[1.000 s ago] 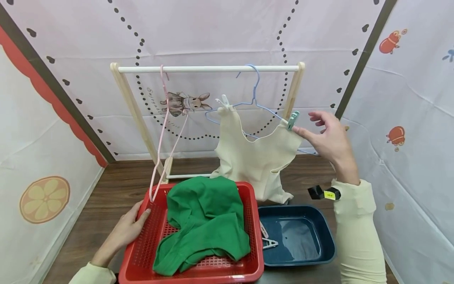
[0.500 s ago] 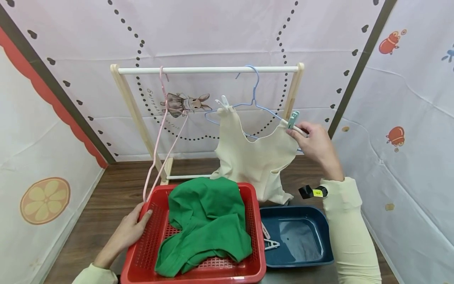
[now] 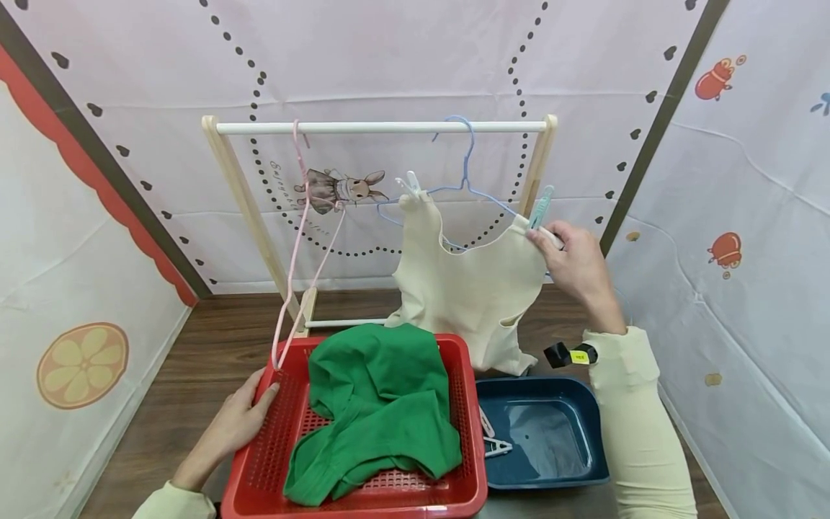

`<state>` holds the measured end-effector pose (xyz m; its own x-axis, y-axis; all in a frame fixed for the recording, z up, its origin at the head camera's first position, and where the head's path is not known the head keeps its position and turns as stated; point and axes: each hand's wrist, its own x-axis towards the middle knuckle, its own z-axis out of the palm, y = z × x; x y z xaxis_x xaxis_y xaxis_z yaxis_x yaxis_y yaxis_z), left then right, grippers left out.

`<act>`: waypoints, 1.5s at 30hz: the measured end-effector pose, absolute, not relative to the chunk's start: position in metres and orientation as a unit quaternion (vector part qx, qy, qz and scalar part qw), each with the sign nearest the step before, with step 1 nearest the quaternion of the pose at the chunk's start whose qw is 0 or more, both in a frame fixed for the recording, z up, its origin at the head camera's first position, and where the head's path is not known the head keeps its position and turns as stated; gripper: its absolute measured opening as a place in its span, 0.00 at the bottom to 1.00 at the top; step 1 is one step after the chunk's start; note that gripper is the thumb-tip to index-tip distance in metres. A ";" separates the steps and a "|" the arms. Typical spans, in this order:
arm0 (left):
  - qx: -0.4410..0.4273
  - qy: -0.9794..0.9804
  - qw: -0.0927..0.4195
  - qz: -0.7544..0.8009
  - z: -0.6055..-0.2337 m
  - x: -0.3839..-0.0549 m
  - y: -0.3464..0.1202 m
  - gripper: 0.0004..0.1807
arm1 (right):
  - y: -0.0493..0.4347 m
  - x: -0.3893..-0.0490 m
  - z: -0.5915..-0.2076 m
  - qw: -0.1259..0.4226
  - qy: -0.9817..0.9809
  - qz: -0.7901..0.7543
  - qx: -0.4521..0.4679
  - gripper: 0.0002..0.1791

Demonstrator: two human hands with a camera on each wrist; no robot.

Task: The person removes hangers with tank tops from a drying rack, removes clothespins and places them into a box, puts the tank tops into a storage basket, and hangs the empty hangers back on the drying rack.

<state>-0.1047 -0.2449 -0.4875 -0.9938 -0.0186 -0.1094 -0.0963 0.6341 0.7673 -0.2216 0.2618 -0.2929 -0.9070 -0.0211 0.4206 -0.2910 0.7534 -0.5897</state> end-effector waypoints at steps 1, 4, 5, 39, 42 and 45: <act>-0.031 0.903 0.045 0.425 -0.488 -0.105 -0.245 0.28 | 0.261 -0.221 -0.293 0.200 -0.913 0.345 0.080 0.22; -0.028 0.907 0.042 0.419 -0.488 -0.105 -0.245 0.28 | 0.259 -0.221 -0.292 0.209 -0.907 0.360 0.069 0.23; -0.027 0.907 0.042 0.417 -0.488 -0.105 -0.245 0.28 | 0.259 -0.220 -0.291 0.212 -0.904 0.365 0.068 0.23; -0.034 0.905 0.049 0.422 -0.487 -0.104 -0.245 0.28 | 0.258 -0.184 -0.275 0.167 -0.898 0.382 0.139 0.20; -0.031 0.906 0.047 0.419 -0.488 -0.104 -0.245 0.27 | 0.259 -0.183 -0.275 0.161 -0.895 0.387 0.153 0.19; -0.030 0.907 0.046 0.417 -0.489 -0.105 -0.246 0.27 | 0.261 -0.181 -0.276 0.149 -0.892 0.393 0.167 0.17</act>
